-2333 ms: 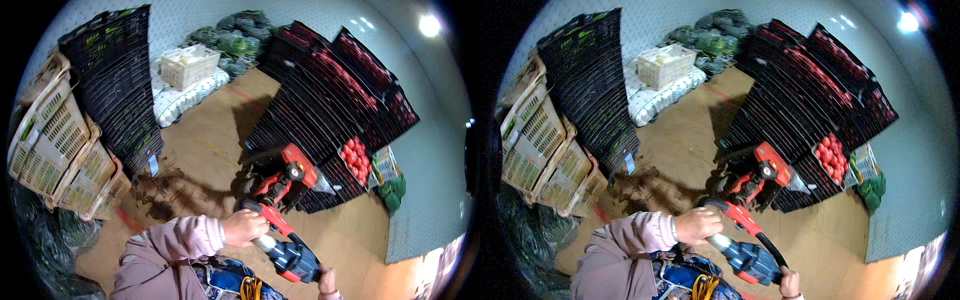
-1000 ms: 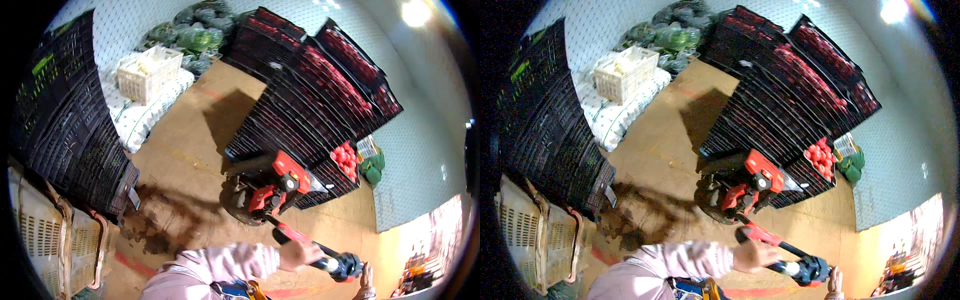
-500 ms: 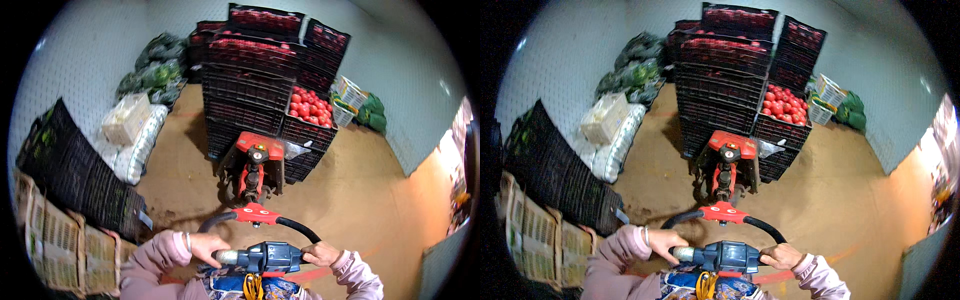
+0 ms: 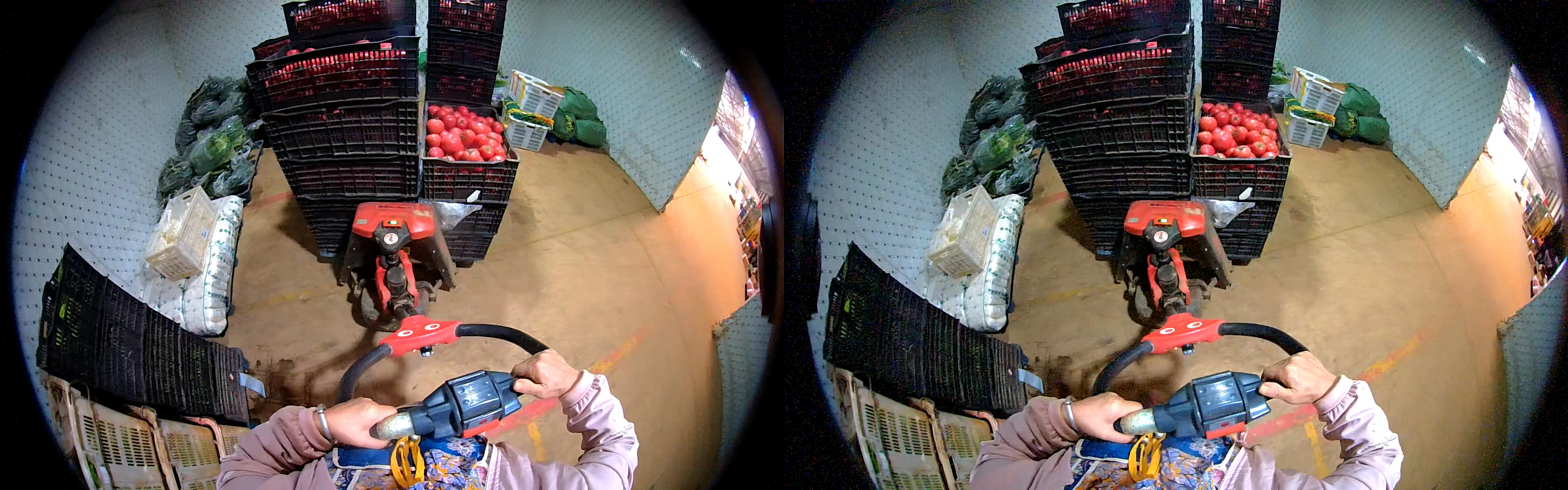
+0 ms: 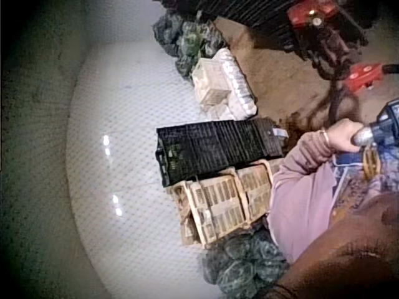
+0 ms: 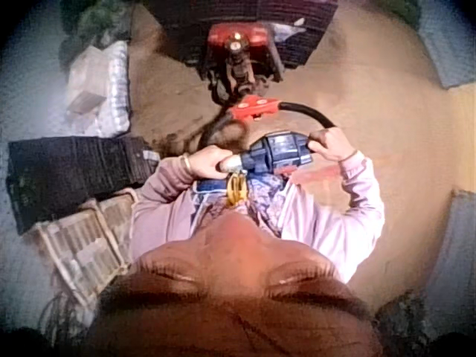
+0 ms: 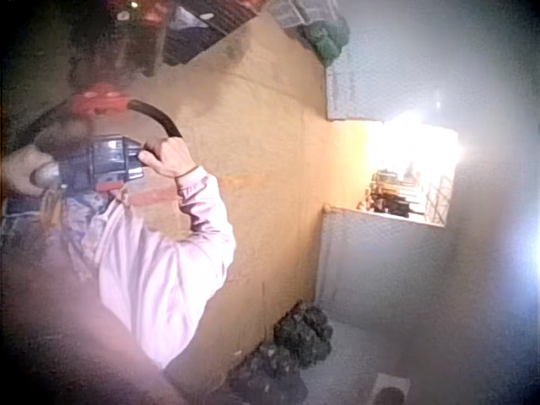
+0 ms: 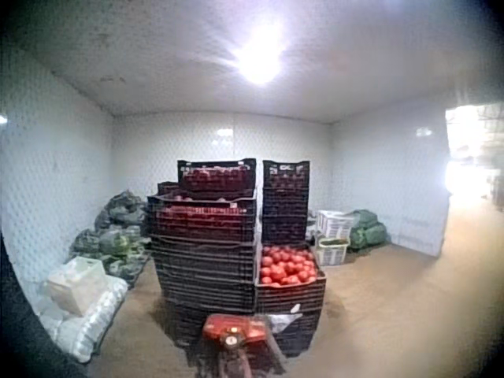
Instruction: The person operates a motorized pallet jack to move a stack of plastic pallets and later positions the jack forks under a stack of crates containing tomatoes.
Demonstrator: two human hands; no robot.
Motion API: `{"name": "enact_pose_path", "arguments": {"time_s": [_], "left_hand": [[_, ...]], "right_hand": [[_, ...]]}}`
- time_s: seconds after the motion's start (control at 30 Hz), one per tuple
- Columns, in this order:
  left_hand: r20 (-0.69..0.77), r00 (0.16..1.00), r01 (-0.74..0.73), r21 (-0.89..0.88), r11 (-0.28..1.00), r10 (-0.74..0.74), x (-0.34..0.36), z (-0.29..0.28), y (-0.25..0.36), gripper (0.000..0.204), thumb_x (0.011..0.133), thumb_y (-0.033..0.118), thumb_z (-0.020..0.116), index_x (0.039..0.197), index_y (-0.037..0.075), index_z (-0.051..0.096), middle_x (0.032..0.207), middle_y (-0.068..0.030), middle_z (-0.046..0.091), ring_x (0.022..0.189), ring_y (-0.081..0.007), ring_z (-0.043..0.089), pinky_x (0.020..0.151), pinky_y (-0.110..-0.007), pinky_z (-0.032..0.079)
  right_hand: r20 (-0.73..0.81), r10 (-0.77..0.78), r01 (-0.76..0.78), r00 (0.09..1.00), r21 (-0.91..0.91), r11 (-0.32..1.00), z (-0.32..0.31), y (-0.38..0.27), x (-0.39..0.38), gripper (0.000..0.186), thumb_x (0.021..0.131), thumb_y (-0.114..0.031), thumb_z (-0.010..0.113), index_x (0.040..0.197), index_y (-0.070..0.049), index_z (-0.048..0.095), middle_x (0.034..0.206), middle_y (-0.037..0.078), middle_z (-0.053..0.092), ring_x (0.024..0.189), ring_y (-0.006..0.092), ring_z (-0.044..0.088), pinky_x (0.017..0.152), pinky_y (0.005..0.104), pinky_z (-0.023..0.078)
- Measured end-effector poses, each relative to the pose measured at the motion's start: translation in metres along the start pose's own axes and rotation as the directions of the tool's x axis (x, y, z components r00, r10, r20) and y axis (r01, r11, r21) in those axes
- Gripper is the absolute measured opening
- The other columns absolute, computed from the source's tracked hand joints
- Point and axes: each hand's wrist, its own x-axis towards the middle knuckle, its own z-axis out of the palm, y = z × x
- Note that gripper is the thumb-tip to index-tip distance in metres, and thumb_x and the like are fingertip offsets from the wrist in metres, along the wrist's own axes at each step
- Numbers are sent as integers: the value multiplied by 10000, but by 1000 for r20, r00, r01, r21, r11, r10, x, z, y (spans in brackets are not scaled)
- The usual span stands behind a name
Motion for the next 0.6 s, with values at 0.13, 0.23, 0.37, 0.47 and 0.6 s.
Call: {"name": "enact_pose_path", "arguments": {"time_s": [0.13, 0.23, 0.37, 0.47, 0.6], "left_hand": [[-10, 1000, -14, -1, 1000, 14, 0, -10, -2, 260, 684, 185, 657, 850, 34, 526, 695, -148, 579, 631, -317, 575, 566, -371, 443], [37, 999, 25, 36, 999, -26, 0, -16, -4, 286, 681, 196, 668, 859, 24, 524, 690, -149, 574, 646, -316, 577, 574, -370, 444], [35, 999, 6, 14, 1000, -6, -1, -16, -3, 291, 696, 212, 695, 849, 31, 526, 703, -139, 573, 638, -307, 574, 555, -358, 437], [22, 1000, 0, -13, 1000, 0, 0, -16, -3, 289, 694, 207, 689, 857, 30, 528, 706, -144, 577, 645, -311, 576, 565, -359, 441], [20, 1000, -1, 6, 1000, 1, 0, -16, -5, 295, 684, 202, 679, 872, 31, 529, 708, -150, 586, 656, -316, 582, 576, -365, 447]], "right_hand": [[10, 32, -32, 999, -23, 999, -7, 4, 5, 415, 840, -439, 453, 695, -73, 581, 555, 124, 545, 540, 331, 542, 504, 413, 413], [-2, 56, -56, 998, -67, 996, -9, 2, 9, 412, 844, -438, 450, 672, -87, 579, 556, 114, 549, 541, 327, 544, 502, 413, 416], [-55, 15, -21, 998, -119, 993, -7, 0, 11, 390, 850, -411, 451, 664, -93, 579, 553, 105, 550, 532, 315, 545, 496, 408, 417], [-80, 21, -30, 997, -120, 992, -3, 1, 10, 377, 851, -397, 456, 664, -94, 580, 555, 98, 550, 524, 307, 543, 482, 401, 411], [-86, 25, -36, 996, -132, 991, -1, 3, 9, 378, 852, -398, 456, 669, -92, 580, 561, 94, 551, 517, 304, 540, 467, 394, 404]]}}
